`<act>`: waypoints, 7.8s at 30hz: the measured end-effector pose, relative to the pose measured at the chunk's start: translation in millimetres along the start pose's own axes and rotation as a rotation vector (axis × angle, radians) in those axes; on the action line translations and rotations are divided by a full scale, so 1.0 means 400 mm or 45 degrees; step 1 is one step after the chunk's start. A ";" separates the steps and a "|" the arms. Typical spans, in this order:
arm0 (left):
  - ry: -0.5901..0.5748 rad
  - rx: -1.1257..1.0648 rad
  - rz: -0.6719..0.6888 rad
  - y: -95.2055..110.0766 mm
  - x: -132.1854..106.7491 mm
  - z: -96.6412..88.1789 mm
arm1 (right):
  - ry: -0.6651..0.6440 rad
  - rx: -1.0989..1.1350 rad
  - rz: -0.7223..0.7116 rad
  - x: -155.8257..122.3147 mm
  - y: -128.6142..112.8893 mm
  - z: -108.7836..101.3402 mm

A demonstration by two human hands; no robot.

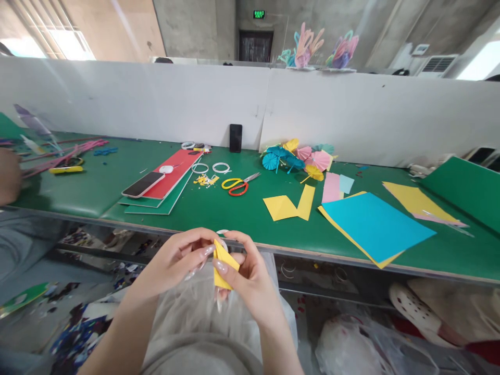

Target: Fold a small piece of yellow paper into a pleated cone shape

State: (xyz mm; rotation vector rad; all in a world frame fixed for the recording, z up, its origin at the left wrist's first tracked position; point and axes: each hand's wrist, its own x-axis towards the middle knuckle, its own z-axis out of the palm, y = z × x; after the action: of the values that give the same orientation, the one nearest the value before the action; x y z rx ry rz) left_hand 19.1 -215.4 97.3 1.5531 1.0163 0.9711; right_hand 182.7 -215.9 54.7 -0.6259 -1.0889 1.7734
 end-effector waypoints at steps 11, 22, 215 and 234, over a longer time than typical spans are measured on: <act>0.146 -0.001 -0.028 -0.009 0.003 0.005 | -0.023 0.010 0.025 -0.005 -0.005 -0.002; 0.157 0.096 -0.080 -0.013 0.007 0.013 | 0.062 -0.075 -0.035 -0.002 0.003 0.007; 0.215 -0.136 -0.108 -0.064 0.004 0.092 | 0.347 -0.844 -0.514 -0.007 0.001 0.002; 0.170 -0.407 -0.113 -0.070 0.008 0.085 | -0.012 -0.612 -0.391 -0.024 -0.016 -0.002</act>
State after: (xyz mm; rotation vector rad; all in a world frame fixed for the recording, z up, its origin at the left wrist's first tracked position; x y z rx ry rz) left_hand 48.2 -218.6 64.2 1.1834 0.9600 1.1262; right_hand 190.3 -223.3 59.5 -0.6897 -1.5460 1.2574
